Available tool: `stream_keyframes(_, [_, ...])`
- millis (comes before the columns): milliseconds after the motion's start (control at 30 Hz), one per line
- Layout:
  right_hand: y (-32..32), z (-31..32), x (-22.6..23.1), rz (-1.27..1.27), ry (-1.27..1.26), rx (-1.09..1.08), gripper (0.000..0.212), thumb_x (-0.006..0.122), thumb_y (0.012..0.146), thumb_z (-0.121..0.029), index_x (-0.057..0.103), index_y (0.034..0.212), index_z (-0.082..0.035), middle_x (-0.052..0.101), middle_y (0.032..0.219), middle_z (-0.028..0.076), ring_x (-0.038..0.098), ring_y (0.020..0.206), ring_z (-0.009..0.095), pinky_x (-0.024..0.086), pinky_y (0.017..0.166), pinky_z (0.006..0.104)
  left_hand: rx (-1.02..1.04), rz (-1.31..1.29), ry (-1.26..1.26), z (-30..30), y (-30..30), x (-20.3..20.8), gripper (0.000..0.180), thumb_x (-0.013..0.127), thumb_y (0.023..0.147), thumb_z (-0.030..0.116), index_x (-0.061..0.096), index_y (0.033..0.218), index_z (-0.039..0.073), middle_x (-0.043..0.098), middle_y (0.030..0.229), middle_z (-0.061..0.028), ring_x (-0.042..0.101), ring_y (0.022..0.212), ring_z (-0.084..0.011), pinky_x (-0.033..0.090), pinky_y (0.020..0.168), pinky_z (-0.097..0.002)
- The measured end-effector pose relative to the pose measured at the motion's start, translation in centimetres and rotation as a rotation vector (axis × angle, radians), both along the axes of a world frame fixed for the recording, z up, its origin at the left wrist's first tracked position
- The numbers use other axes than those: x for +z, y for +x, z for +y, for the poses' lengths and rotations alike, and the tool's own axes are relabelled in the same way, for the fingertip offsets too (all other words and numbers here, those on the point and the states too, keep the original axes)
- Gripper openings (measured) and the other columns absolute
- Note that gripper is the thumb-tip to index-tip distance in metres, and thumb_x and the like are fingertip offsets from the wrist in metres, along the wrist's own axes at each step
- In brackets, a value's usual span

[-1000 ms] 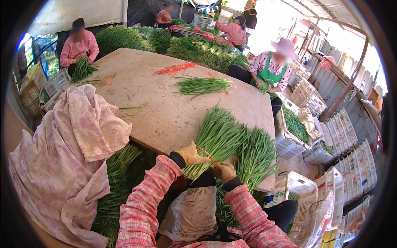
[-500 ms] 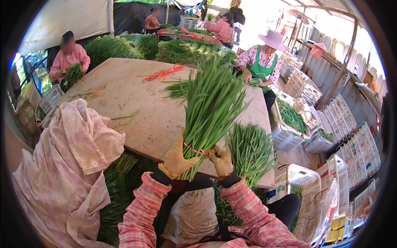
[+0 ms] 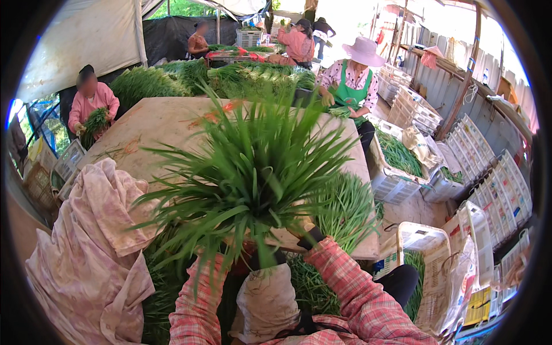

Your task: The person bundles green chives by hand, securing them with red ties and removing loose leaves while sitting on the floor.

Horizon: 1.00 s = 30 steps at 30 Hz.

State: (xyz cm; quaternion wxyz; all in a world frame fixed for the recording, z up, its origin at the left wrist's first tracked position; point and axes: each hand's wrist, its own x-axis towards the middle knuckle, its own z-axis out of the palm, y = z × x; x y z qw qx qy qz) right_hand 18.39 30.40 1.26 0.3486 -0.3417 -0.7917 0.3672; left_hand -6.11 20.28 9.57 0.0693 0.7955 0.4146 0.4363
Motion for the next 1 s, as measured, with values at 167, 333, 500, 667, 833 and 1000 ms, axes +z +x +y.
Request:
stream_keyframes(167, [-0.3,-1.0,0.8,0.275,-0.067,0.094,0.026,0.045,0.09,-0.011,0.057,0.112,-0.003,0.062,0.108,0.012,0.058,0.097,0.022,0.048,0.078,0.0325,0.052,0.077,0.035,0.5,1.0,-1.4,0.056,0.067,0.079,0.022,0.043,0.127,0.005,0.053,0.123,-0.014,0.054,0.107,-0.0233,0.043,0.093,-0.0361])
stream_keyframes(333, [-0.9,-2.4,3.0,-0.204,0.801,-0.084,0.023,0.054,0.083,-0.002,0.061,0.104,-0.002,0.065,0.098,0.011,0.061,0.089,0.025,0.049,0.078,0.0341,0.081,0.127,0.035,0.6,0.5,-1.5,0.048,0.065,0.081,0.025,0.049,0.122,0.006,0.055,0.121,-0.0126,0.055,0.105,-0.0221,0.044,0.091,-0.0354])
stream_keyframes(500, [-0.4,-3.4,4.7,0.084,0.207,0.084,0.024,0.054,0.082,0.0,0.059,0.105,0.0,0.064,0.095,0.013,0.061,0.086,0.026,0.051,0.072,0.034,0.117,0.217,0.101,0.6,0.2,-2.5,0.04,0.062,0.083,0.027,0.055,0.118,0.008,0.057,0.119,-0.0112,0.057,0.103,-0.0209,0.046,0.089,-0.0346])
stream_keyframes(667, [-1.0,-4.4,8.9,-0.33,0.378,0.036,0.032,0.054,0.087,-0.009,0.055,0.117,0.001,0.06,0.108,0.015,0.06,0.094,0.026,0.05,0.078,0.0364,0.298,0.457,0.481,0.6,-0.3,-4.0,0.034,0.06,0.086,0.03,0.061,0.113,0.009,0.059,0.117,-0.0097,0.058,0.101,-0.0197,0.047,0.087,-0.0339])
stream_keyframes(833, [-2.1,-3.5,7.7,-0.252,-0.281,0.043,0.041,0.042,0.096,-0.025,0.047,0.13,-0.002,0.052,0.127,0.017,0.054,0.108,0.028,0.048,0.088,0.0392,0.239,0.304,0.2,1.5,-1.0,-3.7,0.048,0.066,0.08,0.036,0.058,0.118,0.009,0.057,0.115,-0.0106,0.054,0.101,-0.0227,0.044,0.086,-0.0347])
stream_keyframes(1000, [-2.4,-4.7,9.8,-0.113,0.108,0.139,0.036,0.052,0.091,-0.015,0.051,0.125,-0.002,0.059,0.118,0.014,0.059,0.102,0.025,0.05,0.084,0.0341,-0.336,-0.615,-0.638,1.0,2.7,7.0,0.047,0.07,0.079,0.012,0.053,0.122,0.002,0.062,0.111,-0.0094,0.06,0.097,-0.0195,0.049,0.084,-0.0335])
